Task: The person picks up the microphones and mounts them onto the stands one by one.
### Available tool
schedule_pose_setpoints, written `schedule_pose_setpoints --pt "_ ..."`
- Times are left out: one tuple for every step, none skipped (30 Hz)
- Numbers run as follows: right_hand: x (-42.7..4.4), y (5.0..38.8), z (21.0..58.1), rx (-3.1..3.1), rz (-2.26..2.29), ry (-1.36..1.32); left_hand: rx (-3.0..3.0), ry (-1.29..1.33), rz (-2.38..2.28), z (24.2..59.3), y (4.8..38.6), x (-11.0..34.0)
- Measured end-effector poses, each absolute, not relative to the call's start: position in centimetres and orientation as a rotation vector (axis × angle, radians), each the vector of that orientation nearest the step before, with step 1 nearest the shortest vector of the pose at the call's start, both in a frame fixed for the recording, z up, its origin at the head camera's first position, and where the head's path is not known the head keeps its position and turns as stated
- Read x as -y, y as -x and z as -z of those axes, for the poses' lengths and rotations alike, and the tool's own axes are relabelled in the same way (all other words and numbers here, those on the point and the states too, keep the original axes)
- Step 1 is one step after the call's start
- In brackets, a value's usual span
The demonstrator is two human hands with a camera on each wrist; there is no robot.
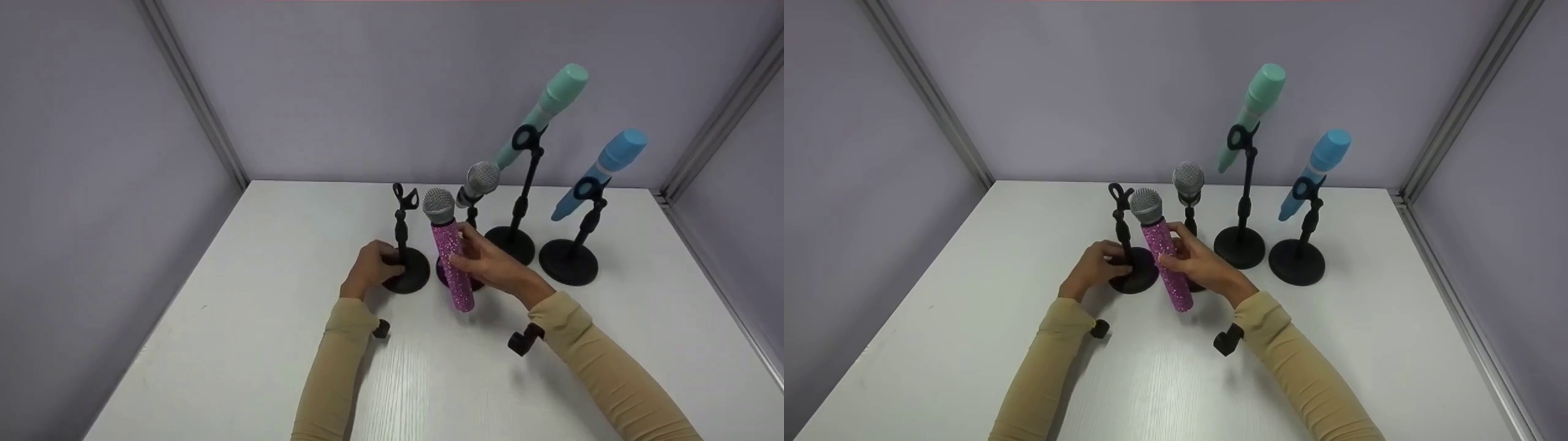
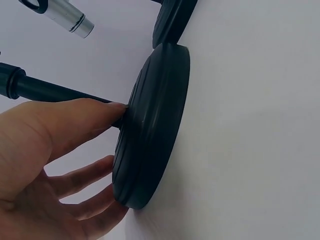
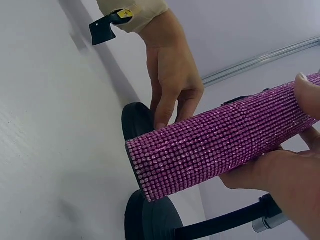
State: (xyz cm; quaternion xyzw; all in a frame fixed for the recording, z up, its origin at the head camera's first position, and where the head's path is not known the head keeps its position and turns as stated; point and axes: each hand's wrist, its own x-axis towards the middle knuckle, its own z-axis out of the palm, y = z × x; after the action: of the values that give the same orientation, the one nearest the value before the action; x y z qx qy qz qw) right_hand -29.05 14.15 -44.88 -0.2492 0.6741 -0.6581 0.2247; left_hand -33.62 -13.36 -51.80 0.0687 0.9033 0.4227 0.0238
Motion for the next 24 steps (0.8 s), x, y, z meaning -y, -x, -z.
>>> schedule_pose_setpoints --pt "-14.2 29.0 44.8 -1.868 1.811 0.696 -2.786 -0.215 -1.317 51.8 33.6 13.4" --pt "-14.3 29.0 44.7 -1.873 1.808 0.704 -2.773 -0.214 -1.328 51.8 33.5 13.5" --pt "-14.4 29.0 44.6 -1.888 1.800 0.711 -2.762 -0.217 -1.334 51.8 33.5 13.5" --pt "-14.5 28.9 44.5 -1.901 1.794 0.712 -2.755 -0.220 -1.340 51.8 33.4 13.6" --pt "-14.7 28.9 44.5 -1.922 1.784 0.714 -2.744 -0.218 -1.346 51.8 33.4 13.6" --pt "-14.8 28.9 44.4 -1.944 1.773 0.715 -2.737 -0.218 -1.350 51.8 33.3 13.6" --pt "-14.9 28.9 44.3 -1.967 1.761 0.715 -2.727 -0.212 -1.358 51.8 33.3 13.6" --pt "-14.9 28.9 44.2 -1.982 1.756 0.721 -2.724 -0.213 -1.355 51.8 33.2 13.7" --pt "-15.0 28.8 44.1 -2.001 1.749 0.725 -2.721 -0.214 -1.354 51.8 33.2 13.7" --pt "-15.1 28.8 44.1 -2.010 1.749 0.729 -2.717 -0.214 -1.352 51.9 33.2 13.7" --pt "-15.2 28.8 44.0 -2.022 1.747 0.734 -2.712 -0.214 -1.346 51.9 33.1 13.6" --pt "-15.3 28.8 44.0 -2.029 1.745 0.738 -2.709 -0.215 -1.343 51.9 33.1 13.6" --pt "-15.4 28.8 43.9 -2.031 1.744 0.745 -2.707 -0.215 -1.337 51.9 33.1 13.6" --pt "-15.4 28.8 43.8 -2.034 1.743 0.750 -2.706 -0.216 -1.331 51.9 33.0 13.6" --pt "-15.5 28.8 43.6 -2.043 1.737 0.756 -2.706 -0.219 -1.327 51.8 33.0 13.7" --pt "-15.5 28.7 43.5 -2.055 1.729 0.762 -2.709 -0.221 -1.323 51.8 33.0 13.7" --pt "-15.6 28.7 43.3 -2.068 1.721 0.771 -2.712 -0.224 -1.318 51.8 33.0 13.7" --pt "-15.6 28.6 43.1 -2.081 1.714 0.784 -2.713 -0.227 -1.319 51.7 33.0 13.8" --pt "-15.6 28.6 42.9 -2.095 1.707 0.804 -2.713 -0.226 -1.318 51.6 33.0 13.8" --pt "-15.5 28.7 42.8 -2.109 1.702 0.829 -2.710 -0.227 -1.319 51.6 33.0 13.9" --pt "-15.5 28.7 42.6 -2.127 1.695 0.855 -2.708 -0.226 -1.319 51.5 32.9 14.0" --pt "-15.5 28.7 42.4 -2.146 1.690 0.881 -2.705 -0.223 -1.319 51.4 32.9 14.0" --pt "-15.4 28.8 42.2 -2.170 1.683 0.909 -2.700 -0.218 -1.321 51.4 32.9 14.0" --pt "-15.3 28.8 42.1 -2.211 1.665 0.936 -2.695 -0.214 -1.325 51.4 32.9 14.0"
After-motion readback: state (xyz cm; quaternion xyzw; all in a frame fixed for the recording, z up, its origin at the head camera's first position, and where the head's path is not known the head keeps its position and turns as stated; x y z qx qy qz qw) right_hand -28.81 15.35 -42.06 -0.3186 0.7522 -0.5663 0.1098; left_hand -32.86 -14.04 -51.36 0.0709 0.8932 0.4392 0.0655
